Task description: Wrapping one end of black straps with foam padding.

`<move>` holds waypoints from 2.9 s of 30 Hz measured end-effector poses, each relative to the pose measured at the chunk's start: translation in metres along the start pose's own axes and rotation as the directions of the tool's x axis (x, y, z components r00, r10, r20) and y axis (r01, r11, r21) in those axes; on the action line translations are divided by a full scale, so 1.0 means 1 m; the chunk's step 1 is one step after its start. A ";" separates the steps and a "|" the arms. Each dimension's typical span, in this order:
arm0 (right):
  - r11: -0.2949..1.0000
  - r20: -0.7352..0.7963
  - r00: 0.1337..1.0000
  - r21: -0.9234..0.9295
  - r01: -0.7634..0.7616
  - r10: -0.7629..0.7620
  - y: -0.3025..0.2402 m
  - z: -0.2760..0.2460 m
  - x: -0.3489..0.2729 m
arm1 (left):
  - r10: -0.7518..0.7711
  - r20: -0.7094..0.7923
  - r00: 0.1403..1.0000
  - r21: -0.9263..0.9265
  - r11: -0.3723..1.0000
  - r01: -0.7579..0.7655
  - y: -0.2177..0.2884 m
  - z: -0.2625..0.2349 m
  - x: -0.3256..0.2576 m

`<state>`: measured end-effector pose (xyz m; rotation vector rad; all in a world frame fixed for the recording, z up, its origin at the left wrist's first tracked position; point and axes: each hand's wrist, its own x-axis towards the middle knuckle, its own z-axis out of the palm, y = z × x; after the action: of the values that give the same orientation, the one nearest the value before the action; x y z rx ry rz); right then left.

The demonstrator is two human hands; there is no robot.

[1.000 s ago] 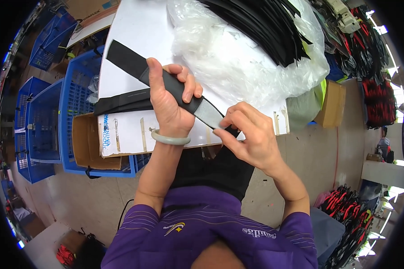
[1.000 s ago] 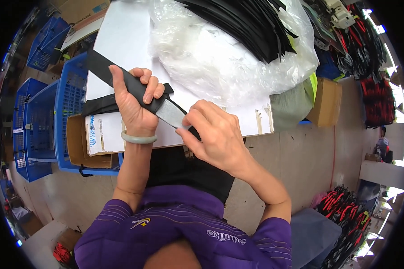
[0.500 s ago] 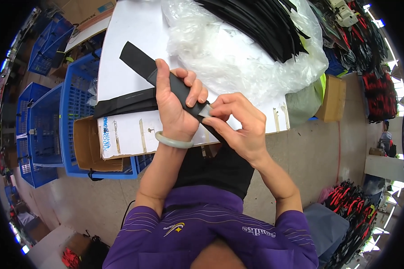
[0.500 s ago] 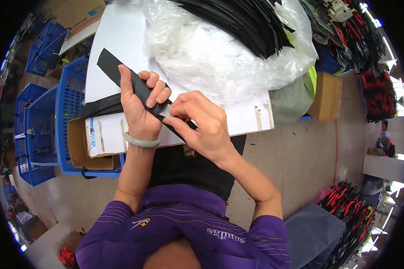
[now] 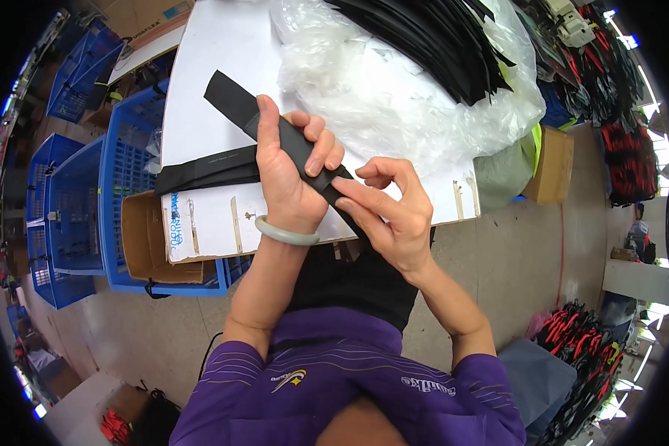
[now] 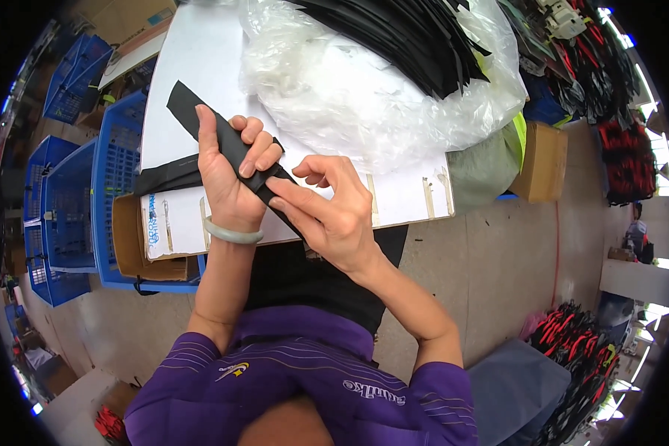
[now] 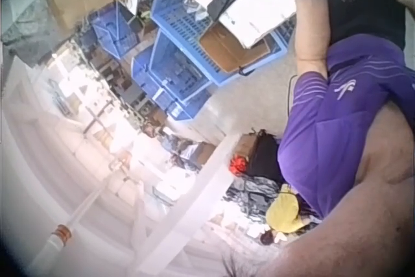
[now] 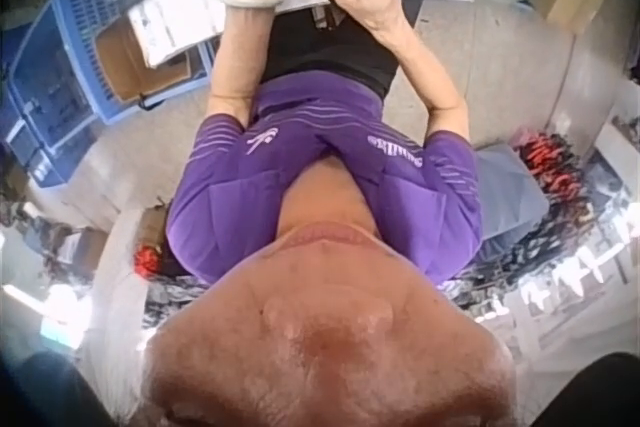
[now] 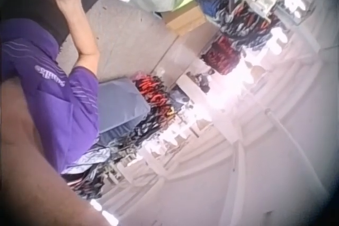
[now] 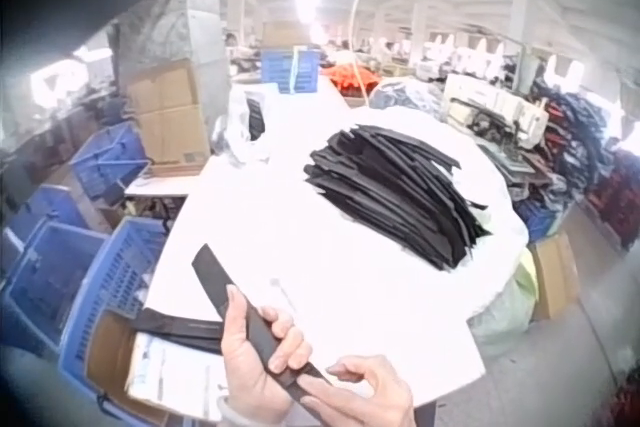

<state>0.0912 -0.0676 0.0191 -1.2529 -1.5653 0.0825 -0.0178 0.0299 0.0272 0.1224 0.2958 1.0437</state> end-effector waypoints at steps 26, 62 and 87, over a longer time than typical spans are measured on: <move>0.994 -0.010 0.998 0.090 0.068 -0.067 0.020 -0.007 -0.048 | 0.152 0.441 0.885 0.411 0.842 -0.350 -0.025 0.003 -0.031; 0.938 0.167 0.924 -0.020 -0.345 0.343 0.021 -0.059 -0.024 | 0.160 0.088 0.983 0.666 0.724 -0.177 -0.027 -0.004 -0.042; 0.827 0.290 0.935 -0.561 -0.005 0.203 0.103 -0.097 -0.147 | -0.415 0.444 0.794 0.379 -0.716 -0.586 -0.103 -0.088 -0.081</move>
<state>0.2116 -0.1798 -0.1014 -1.8636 -1.8940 -0.1020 0.0039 -0.0952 -0.0665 2.7807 0.7119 0.3659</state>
